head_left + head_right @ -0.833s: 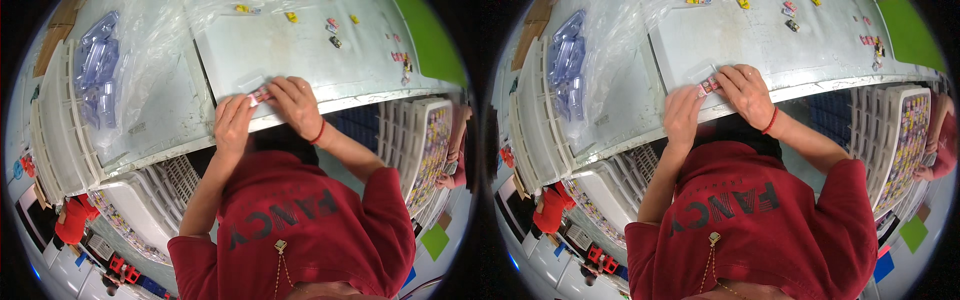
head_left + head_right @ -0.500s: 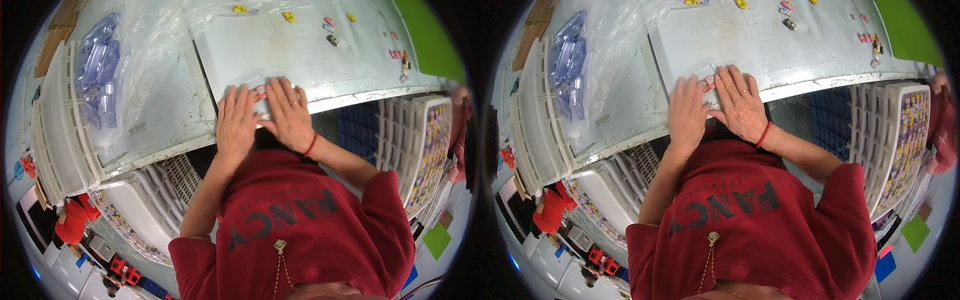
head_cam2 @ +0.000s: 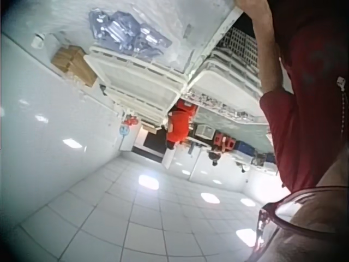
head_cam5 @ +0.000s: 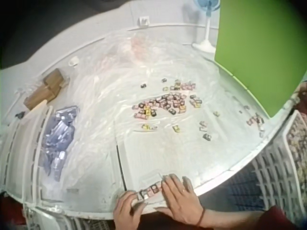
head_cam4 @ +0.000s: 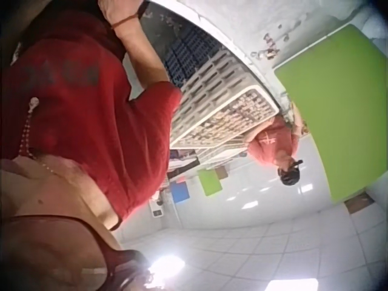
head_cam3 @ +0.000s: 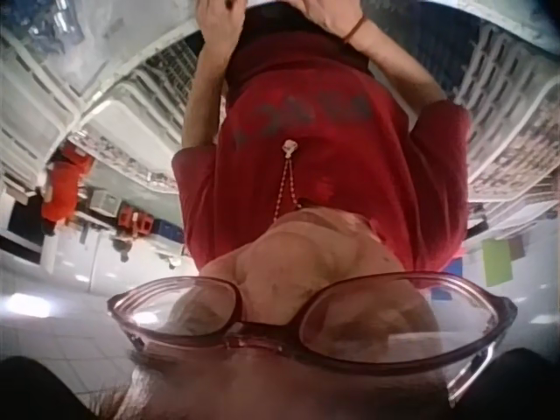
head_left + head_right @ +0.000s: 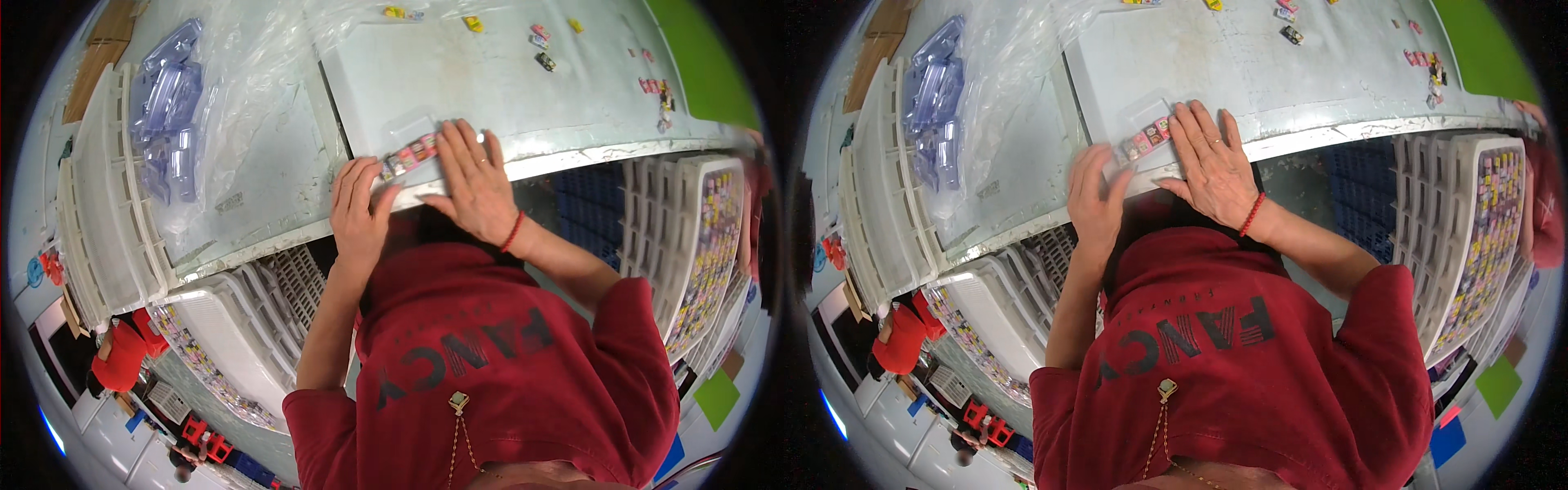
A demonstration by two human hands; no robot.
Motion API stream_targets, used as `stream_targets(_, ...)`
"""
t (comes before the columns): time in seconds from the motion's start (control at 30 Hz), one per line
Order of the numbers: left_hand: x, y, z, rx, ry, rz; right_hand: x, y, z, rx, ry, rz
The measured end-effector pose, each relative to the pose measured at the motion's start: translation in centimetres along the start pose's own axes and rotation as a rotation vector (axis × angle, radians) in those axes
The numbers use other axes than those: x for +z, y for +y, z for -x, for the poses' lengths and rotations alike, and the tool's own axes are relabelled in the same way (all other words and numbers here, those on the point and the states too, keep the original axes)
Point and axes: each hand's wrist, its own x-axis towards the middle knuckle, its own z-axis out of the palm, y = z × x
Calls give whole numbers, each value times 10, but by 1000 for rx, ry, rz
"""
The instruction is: Sorting and packaging small colorful items into plastic bags.
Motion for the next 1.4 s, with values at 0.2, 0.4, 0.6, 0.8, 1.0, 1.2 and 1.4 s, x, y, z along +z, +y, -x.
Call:
stream_targets(0.2,7,-3,-3,47,40,-52,1,-1,0,-1,38,-15)
stream_targets(0.4,7,-4,-9,7,48,-15,1,-1,0,6,39,-4)
stream_targets(0.6,-1,-12,-5,43,34,7,1,-1,0,6,42,-10)
stream_targets(0.8,1,-10,-8,88,19,25,0,-2,0,19,33,-5)
stream_targets(1.0,-4,-9,-10,101,20,1,0,-2,0,28,52,-62)
stream_targets(1.2,-5,-12,-12,120,-1,-13,-11,-16,-5,-40,46,-47)
stream_targets(1.4,-1,-13,-4,40,37,47,-2,-21,-12,-159,-40,-28)
